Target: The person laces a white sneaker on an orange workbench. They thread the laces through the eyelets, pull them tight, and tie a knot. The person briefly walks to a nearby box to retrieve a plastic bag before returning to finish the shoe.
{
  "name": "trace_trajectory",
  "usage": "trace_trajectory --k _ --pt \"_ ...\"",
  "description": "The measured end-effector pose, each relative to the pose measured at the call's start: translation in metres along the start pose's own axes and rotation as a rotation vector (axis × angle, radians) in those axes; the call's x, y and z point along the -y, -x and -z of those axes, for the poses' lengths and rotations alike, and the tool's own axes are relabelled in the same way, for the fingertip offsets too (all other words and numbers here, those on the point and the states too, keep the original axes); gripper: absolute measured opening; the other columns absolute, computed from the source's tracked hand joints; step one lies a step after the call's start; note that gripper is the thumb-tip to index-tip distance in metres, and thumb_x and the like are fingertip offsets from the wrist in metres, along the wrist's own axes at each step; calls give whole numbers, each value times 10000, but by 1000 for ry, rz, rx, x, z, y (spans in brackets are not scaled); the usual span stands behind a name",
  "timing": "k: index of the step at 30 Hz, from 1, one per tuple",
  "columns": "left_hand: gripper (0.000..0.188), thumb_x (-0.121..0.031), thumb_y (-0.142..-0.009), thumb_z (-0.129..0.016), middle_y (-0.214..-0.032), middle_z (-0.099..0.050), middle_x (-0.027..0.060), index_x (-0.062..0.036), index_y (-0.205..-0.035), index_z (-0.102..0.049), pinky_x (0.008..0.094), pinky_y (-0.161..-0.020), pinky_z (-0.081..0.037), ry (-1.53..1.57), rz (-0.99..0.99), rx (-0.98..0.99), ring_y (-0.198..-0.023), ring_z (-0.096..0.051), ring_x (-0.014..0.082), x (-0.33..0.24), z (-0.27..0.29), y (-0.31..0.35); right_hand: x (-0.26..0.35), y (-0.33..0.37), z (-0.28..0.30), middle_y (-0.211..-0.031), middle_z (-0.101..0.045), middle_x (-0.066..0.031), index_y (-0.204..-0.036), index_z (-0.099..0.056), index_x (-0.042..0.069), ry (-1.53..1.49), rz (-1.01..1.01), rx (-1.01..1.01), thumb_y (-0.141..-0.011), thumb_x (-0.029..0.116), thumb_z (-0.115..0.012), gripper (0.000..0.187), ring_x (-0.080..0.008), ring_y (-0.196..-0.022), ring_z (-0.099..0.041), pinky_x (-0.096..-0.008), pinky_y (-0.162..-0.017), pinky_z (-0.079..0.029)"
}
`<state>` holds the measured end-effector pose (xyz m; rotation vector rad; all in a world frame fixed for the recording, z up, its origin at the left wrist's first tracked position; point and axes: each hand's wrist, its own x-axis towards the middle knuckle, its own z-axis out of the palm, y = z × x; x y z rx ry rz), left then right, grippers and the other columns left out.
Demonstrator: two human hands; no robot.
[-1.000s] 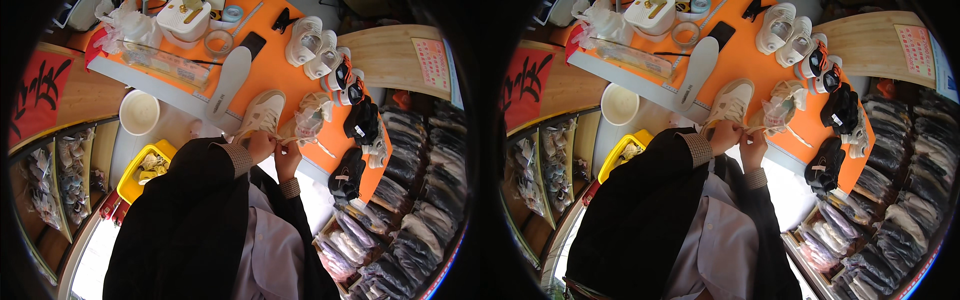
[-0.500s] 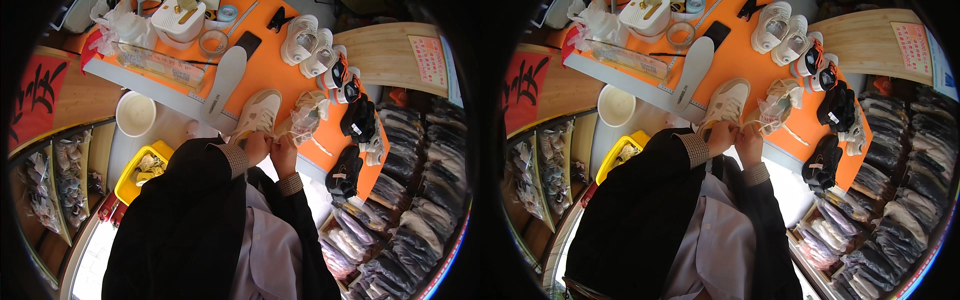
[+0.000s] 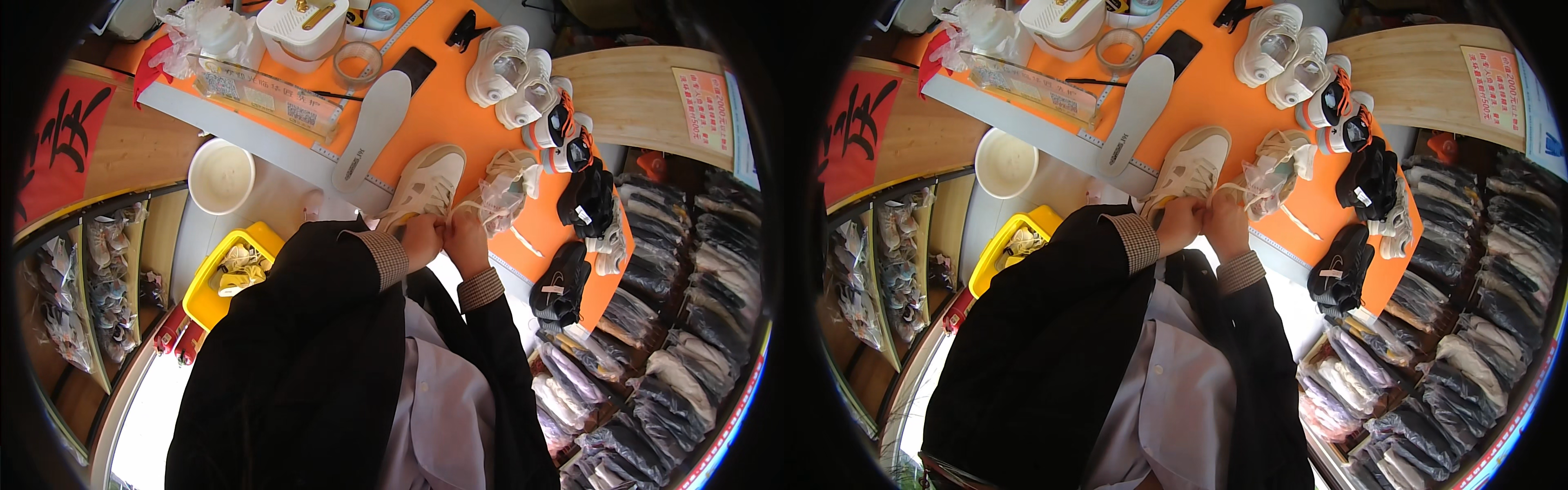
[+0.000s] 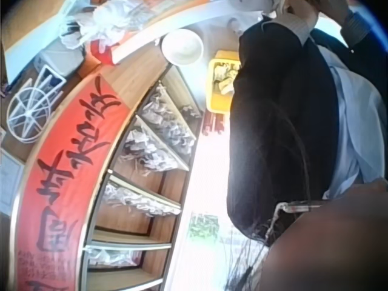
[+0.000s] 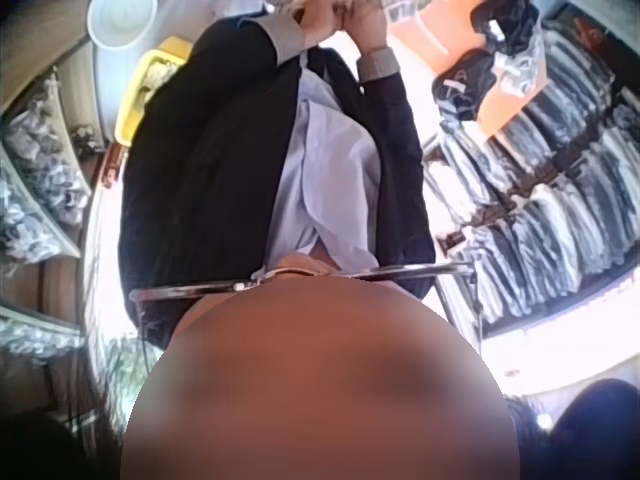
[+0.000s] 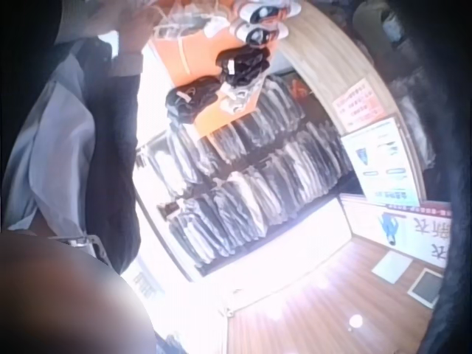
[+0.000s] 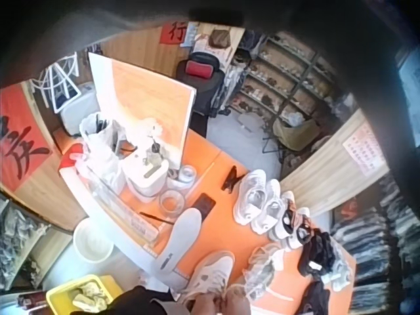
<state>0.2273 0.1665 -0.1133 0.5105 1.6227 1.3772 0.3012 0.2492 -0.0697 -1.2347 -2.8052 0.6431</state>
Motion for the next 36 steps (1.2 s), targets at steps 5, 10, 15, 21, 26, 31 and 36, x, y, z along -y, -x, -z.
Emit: trace_trajectory --k 5,10,15,21,26,31,36 --pt "147 -45 -836 -520 -626 -623 137 29 -811 -644 307 -531 -476 36 127 96 -568 -617 199 -15 8 0 9 -5 16 -687 -564 -222 -692 -515 -43 -191 -147 71 -748 73 -604 157 -408 -657 -566 -451 -573 -451" --pt "129 -32 -847 -539 -674 -644 138 38 -870 -646 308 -556 -503 -15 98 74 -586 -635 203 -9 6 -1 3 17 0 -745 -556 -198 -732 -536 -20 -101 38 -109 -789 22 -575 82 -383 -710 -570 -439 -572 -445" --pt "150 -59 -839 -544 -765 -658 183 25 -884 -659 340 -642 -512 -61 38 -2 -700 -653 286 7 -1 -4 12 40 -10 -911 -561 -128 -890 -592 11 -48 89 -192 -770 9 -591 120 -345 -768 -599 -416 -664 -500" --pt "173 -70 -839 -542 -820 -661 195 14 -927 -664 347 -694 -508 -152 -12 8 -763 -654 314 2 3 -4 16 48 -17 -961 -562 -153 -972 -614 -3 -190 65 -278 -801 5 -562 178 -344 -832 -593 -387 -682 -507" --pt "183 -71 -825 -555 -819 -657 200 16 -951 -656 350 -688 -506 -192 -71 101 -771 -657 310 4 8 -7 8 49 -28 -912 -584 -129 -954 -624 -8 -369 -105 -294 -790 -13 -605 165 -243 -746 -615 -304 -621 -511" --pt "168 -106 -817 -571 -828 -648 208 -20 -937 -652 390 -670 -498 -356 -95 207 -772 -635 357 -7 22 -10 2 49 -46 -850 -614 -80 -935 -623 -19 -570 -231 -415 -798 17 -666 148 -113 -647 -602 -228 -590 -505" --pt "156 -139 -812 -582 -820 -650 194 -32 -909 -639 413 -671 -484 -428 -117 305 -778 -634 359 -16 31 -12 7 51 -53 -794 -615 -48 -935 -579 -6 -687 -338 -440 -799 44 -682 177 -86 -645 -590 -223 -590 -495"
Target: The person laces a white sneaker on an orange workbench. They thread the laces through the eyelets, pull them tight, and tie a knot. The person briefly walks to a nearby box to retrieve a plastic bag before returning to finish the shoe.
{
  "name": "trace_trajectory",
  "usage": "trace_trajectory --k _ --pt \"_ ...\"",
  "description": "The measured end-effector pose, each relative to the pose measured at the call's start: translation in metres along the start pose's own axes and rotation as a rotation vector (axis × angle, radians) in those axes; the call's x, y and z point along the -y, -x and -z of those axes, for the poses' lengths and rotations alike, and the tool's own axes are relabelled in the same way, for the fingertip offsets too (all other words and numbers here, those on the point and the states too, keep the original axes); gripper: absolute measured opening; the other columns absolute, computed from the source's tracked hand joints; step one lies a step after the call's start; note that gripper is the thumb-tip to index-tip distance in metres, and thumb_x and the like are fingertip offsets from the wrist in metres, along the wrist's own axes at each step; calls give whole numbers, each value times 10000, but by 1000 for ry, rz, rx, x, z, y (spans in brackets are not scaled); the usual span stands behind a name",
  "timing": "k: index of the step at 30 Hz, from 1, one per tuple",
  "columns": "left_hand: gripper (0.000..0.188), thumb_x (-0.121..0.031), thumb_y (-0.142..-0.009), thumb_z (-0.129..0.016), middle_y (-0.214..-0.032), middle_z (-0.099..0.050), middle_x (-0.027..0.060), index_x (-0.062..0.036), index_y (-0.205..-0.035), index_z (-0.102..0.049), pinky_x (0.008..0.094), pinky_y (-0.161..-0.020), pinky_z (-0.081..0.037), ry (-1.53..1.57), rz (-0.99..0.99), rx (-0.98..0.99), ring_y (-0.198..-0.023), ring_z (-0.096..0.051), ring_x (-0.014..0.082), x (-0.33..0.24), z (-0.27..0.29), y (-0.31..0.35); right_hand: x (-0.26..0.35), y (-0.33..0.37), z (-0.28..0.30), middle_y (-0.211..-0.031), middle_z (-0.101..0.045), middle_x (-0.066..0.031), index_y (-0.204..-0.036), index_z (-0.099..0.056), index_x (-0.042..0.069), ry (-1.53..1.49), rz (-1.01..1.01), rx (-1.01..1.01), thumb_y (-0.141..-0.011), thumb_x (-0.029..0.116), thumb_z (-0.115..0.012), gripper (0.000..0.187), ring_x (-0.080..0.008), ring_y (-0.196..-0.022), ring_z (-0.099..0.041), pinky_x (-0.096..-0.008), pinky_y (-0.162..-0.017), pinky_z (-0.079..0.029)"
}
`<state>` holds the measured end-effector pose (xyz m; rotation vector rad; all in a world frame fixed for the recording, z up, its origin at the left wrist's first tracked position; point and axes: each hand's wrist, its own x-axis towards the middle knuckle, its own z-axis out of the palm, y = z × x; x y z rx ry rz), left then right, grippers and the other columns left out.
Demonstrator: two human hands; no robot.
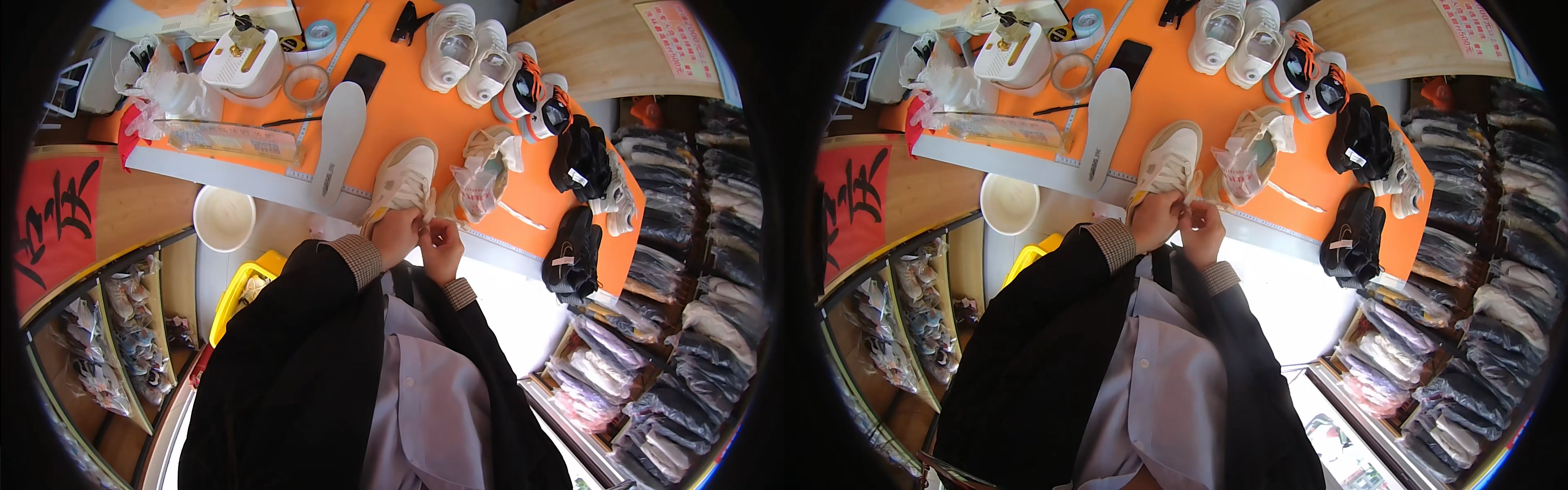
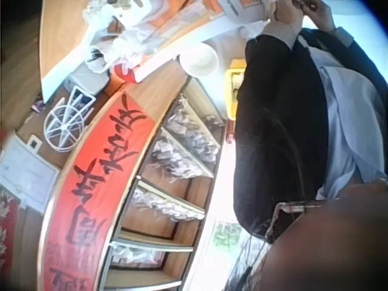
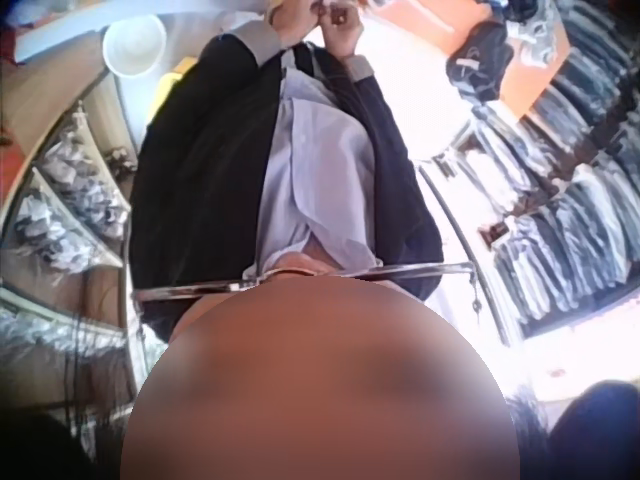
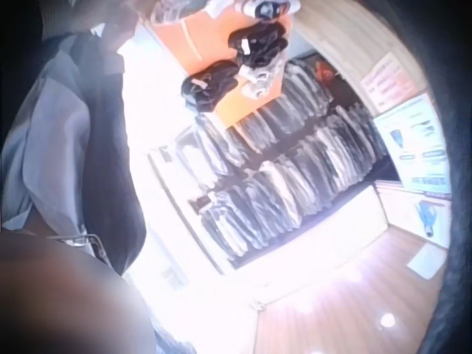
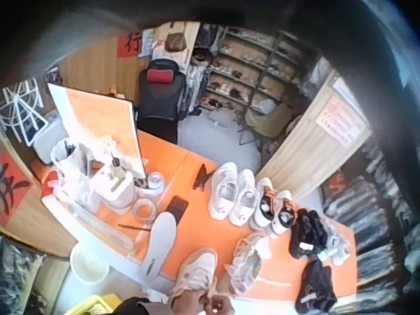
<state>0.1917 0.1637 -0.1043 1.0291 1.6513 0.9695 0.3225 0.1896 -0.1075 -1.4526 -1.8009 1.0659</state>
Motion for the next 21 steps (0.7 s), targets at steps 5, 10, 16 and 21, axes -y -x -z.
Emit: trace_trajectory --k 5,10,16,21 --pt "138 -156 -779 -600 -770 -644 173 -51 -863 -633 420 -639 -470 -221 -84 104 -757 -627 345 -18 21 8 8 2 -4 -728 -613 -59 -891 -527 22 -64 -95 -71 -763 47 -686 205 -121 -628 -603 -260 -595 -504" --pt "105 -137 -738 -622 -714 -633 149 -54 -801 -630 381 -593 -462 -420 -124 274 -708 -627 301 -13 52 25 5 3 -2 -708 -603 -59 -881 -530 28 -32 -95 -109 -759 55 -678 194 -122 -606 -590 -267 -582 -490" --pt "132 -68 -773 -670 -798 -541 30 -52 -663 -600 296 -706 -413 512 -203 631 -756 -514 162 -91 159 58 0 2 -3 -690 -590 -57 -885 -519 33 -79 -99 -108 -755 65 -672 204 -127 -600 -575 -273 -577 -483" --pt "67 -203 -770 -685 -878 -499 38 -157 -722 -695 365 -800 -399 888 -696 507 -912 -497 229 -130 179 76 6 1 -3 -693 -584 -55 -896 -514 32 -85 -105 -62 -756 53 -666 208 -119 -594 -557 -268 -565 -477"
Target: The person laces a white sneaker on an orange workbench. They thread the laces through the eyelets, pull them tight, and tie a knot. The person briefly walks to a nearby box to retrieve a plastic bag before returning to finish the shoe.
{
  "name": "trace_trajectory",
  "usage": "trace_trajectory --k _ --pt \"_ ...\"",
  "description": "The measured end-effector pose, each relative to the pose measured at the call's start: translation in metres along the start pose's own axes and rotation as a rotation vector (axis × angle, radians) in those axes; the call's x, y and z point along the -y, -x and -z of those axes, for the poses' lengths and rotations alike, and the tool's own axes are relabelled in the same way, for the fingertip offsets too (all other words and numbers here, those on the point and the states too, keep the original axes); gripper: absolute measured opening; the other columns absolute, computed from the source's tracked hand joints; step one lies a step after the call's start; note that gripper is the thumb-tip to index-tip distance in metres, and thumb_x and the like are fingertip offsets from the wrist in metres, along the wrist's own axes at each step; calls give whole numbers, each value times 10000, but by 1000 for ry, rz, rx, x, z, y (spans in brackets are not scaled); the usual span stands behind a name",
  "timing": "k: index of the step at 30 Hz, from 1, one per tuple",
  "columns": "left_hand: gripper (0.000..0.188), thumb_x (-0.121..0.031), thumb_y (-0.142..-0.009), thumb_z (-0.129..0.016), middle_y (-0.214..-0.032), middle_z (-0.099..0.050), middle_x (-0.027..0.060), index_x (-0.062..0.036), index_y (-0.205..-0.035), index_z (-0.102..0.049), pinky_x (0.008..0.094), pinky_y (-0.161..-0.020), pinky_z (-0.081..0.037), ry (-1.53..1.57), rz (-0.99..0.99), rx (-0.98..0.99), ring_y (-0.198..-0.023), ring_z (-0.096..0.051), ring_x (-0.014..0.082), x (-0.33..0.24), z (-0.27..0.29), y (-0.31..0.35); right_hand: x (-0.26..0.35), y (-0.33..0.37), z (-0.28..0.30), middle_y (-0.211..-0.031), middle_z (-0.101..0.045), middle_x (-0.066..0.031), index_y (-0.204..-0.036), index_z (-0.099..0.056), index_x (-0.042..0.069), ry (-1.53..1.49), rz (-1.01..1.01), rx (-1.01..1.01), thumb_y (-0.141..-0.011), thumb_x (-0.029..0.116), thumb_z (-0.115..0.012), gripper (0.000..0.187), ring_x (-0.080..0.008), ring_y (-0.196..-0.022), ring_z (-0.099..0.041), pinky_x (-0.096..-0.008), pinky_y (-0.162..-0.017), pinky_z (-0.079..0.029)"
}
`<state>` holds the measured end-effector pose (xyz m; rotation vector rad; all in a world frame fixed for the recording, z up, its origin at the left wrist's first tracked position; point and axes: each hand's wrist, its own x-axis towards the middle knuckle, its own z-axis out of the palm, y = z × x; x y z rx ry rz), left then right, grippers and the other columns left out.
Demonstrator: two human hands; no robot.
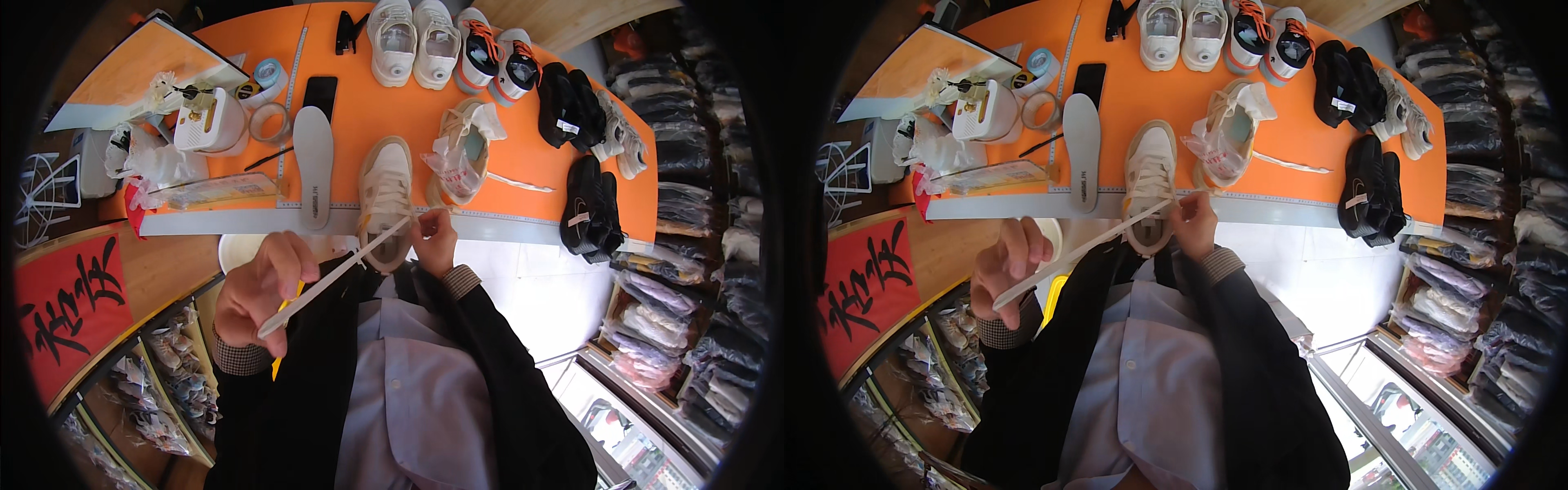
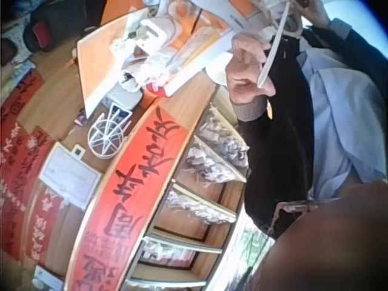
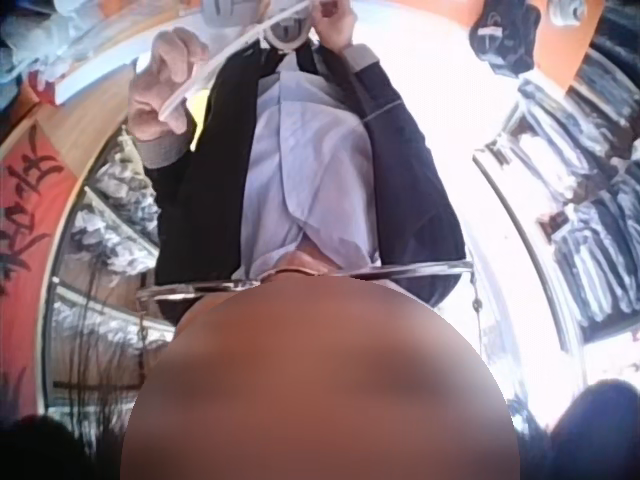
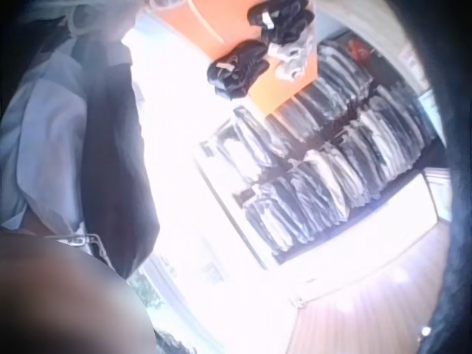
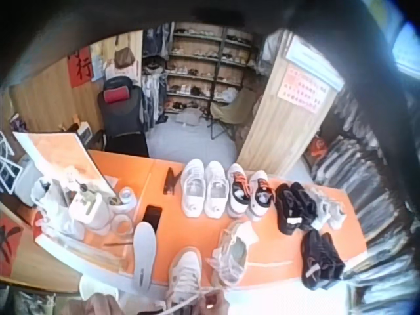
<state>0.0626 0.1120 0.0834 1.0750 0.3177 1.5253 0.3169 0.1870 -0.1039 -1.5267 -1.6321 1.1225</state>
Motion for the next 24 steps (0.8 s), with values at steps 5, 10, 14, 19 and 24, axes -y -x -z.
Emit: trace_trajectory --k 5,10,14,19,24 --pt "84 -78 -846 -592 -825 -580 96 -27 -782 -577 267 -696 -421 96 461 43 -708 -553 173 -14 -4 2 3 -3 -5 -648 -545 -65 -890 -518 44 35 77 -10 -748 44 -653 195 -154 -559 -546 -284 -542 -469" --pt "128 -70 -859 -598 -852 -524 42 -33 -849 -476 227 -696 -386 -75 759 -154 -768 -475 113 10 -6 10 13 -3 -2 -835 -579 -106 -942 -545 30 169 260 58 -703 9 -632 255 -244 -742 -581 -340 -659 -487" --pt "107 -111 -879 -611 -1007 -577 102 -19 -829 -589 319 -856 -391 -141 518 178 -920 -530 188 18 -10 -9 63 -9 5 -991 -584 -123 -1039 -567 27 283 609 148 -671 -6 -622 374 -299 -976 -543 -395 -850 -444" --pt "258 -282 -876 -628 -1159 -506 134 -25 -864 -639 389 -1006 -324 -143 300 -206 -1136 -476 227 51 0 -15 121 9 15 -965 -605 -109 -1013 -596 44 -174 483 766 -787 68 -625 229 -249 -987 -544 -376 -859 -432" --pt "338 -311 -889 -627 -1207 -520 123 -45 -1081 -545 322 -971 -378 -438 478 -442 -1124 -491 200 112 47 -2 158 3 63 -682 -574 -61 -883 -593 7 -300 189 810 -956 166 -508 195 -143 -605 -548 -256 -589 -450"
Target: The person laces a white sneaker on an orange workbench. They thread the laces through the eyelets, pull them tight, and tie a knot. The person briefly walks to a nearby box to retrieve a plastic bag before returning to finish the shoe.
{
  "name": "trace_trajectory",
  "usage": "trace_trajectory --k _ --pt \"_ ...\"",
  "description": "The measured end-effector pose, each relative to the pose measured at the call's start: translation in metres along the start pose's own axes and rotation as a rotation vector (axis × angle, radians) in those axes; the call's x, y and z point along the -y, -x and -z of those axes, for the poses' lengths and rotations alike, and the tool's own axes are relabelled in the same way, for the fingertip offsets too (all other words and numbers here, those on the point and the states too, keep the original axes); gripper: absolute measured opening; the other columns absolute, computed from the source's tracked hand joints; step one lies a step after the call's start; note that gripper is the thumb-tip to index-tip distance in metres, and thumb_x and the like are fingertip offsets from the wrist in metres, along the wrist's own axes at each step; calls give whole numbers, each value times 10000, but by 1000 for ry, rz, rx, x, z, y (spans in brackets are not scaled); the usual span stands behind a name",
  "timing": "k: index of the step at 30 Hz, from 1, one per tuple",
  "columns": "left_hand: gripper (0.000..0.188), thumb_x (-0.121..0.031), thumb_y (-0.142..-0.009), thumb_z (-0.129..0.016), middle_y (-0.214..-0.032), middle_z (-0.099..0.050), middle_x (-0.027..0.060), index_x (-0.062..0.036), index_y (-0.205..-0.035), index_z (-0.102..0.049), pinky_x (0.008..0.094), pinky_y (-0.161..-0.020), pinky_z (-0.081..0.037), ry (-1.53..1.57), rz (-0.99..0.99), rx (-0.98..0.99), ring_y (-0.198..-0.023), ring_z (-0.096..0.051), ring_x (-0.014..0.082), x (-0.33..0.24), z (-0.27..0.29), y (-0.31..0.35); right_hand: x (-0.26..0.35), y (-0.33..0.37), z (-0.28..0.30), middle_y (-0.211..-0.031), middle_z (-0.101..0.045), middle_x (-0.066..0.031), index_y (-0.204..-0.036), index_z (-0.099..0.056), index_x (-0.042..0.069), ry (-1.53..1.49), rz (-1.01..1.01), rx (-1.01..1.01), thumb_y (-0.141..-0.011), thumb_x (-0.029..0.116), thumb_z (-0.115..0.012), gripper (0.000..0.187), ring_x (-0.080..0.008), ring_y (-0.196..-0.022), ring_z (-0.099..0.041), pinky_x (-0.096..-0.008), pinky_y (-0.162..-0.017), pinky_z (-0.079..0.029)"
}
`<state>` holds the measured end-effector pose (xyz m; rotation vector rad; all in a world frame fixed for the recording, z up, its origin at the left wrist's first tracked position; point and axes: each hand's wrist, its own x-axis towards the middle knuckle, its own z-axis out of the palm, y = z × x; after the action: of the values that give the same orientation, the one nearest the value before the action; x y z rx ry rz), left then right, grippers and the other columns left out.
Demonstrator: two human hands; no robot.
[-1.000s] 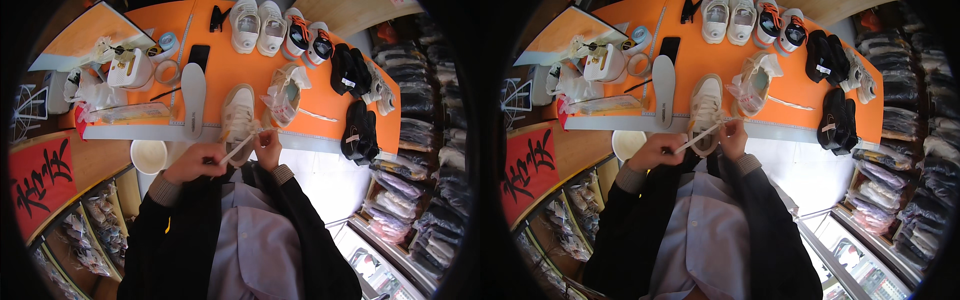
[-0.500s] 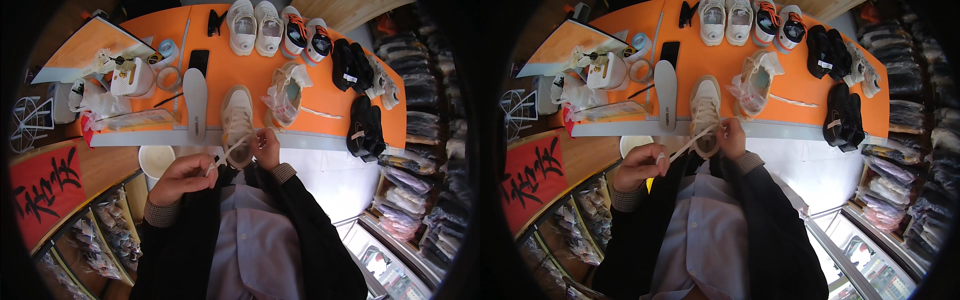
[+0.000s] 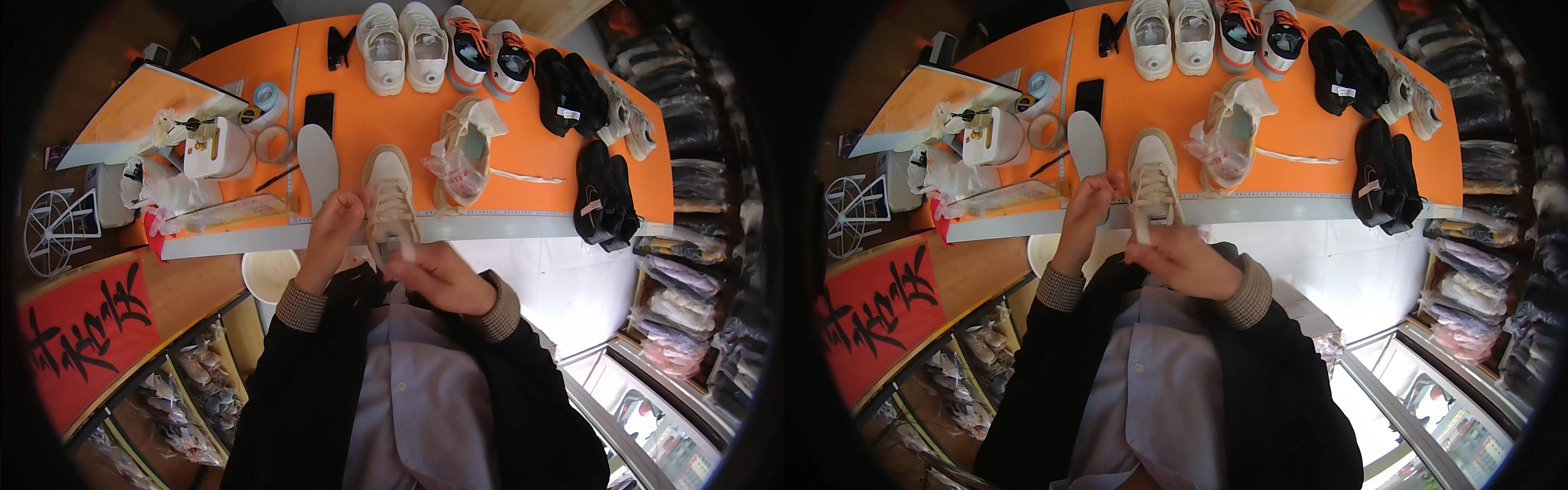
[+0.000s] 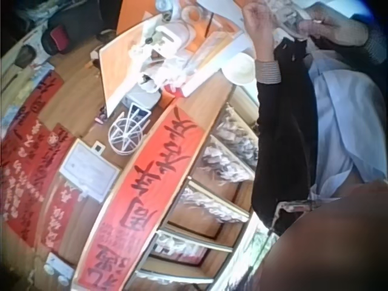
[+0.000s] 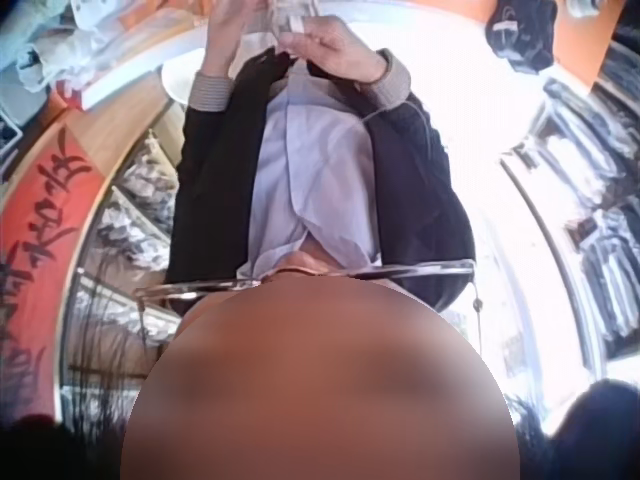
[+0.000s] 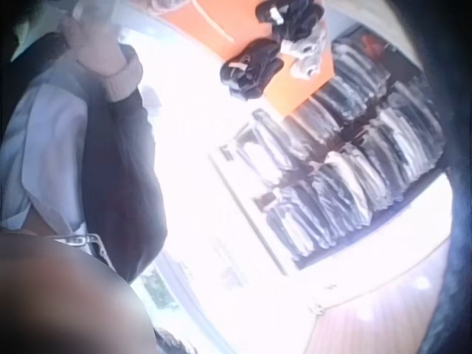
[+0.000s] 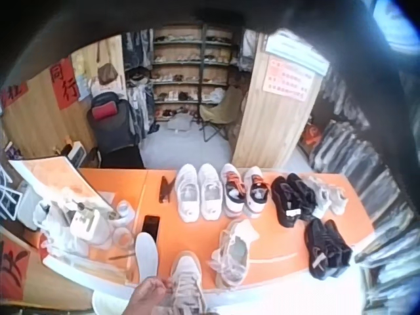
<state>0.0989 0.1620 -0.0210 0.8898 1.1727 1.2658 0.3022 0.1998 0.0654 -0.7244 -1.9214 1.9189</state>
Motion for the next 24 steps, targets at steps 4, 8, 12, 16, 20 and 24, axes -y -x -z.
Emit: trace_trajectory --k 4,8,12,16,20,24 --pt "497 -263 -826 -704 -1158 -583 147 4 -1187 -492 309 -875 -465 -508 170 -54 -1018 -584 207 80 12 5 10 4 44 -734 -549 -65 -845 -576 -23 346 69 -538 -957 140 -512 208 -126 -650 -467 -261 -609 -397" --pt "441 -262 -756 -739 -985 -653 155 -1 -1067 -568 356 -764 -503 -760 205 -99 -919 -641 257 70 -6 10 -14 4 69 -807 -602 -176 -901 -602 -21 1181 -163 -715 -824 92 -628 139 -303 -723 -578 -385 -639 -465" --pt "350 -287 -740 -735 -846 -678 128 -19 -938 -629 379 -717 -495 -989 334 -110 -838 -656 270 39 -14 11 -19 0 57 -850 -587 -168 -911 -588 -12 1198 -32 -813 -775 93 -647 182 -345 -798 -570 -423 -657 -470" --pt "254 -264 -832 -659 -728 -654 86 -12 -855 -637 317 -649 -470 -834 383 130 -690 -620 192 -1 -1 14 -33 -9 12 -874 -586 -158 -941 -602 14 649 127 -571 -758 48 -658 195 -323 -774 -590 -391 -656 -485" --pt "246 -193 -939 -532 -649 -581 -7 7 -833 -629 183 -550 -362 -213 304 168 -584 -459 37 -86 5 29 -50 -15 -25 -791 -611 -152 -879 -635 10 294 77 -385 -781 51 -648 107 -310 -725 -610 -357 -650 -488" --pt "245 -234 -966 -485 -573 -385 -39 -10 -907 -564 242 -571 -301 184 -97 78 -502 -302 75 -128 3 43 -80 -24 -36 -812 -642 -187 -894 -639 -11 279 -9 -364 -814 71 -586 127 -346 -765 -619 -370 -676 -497"
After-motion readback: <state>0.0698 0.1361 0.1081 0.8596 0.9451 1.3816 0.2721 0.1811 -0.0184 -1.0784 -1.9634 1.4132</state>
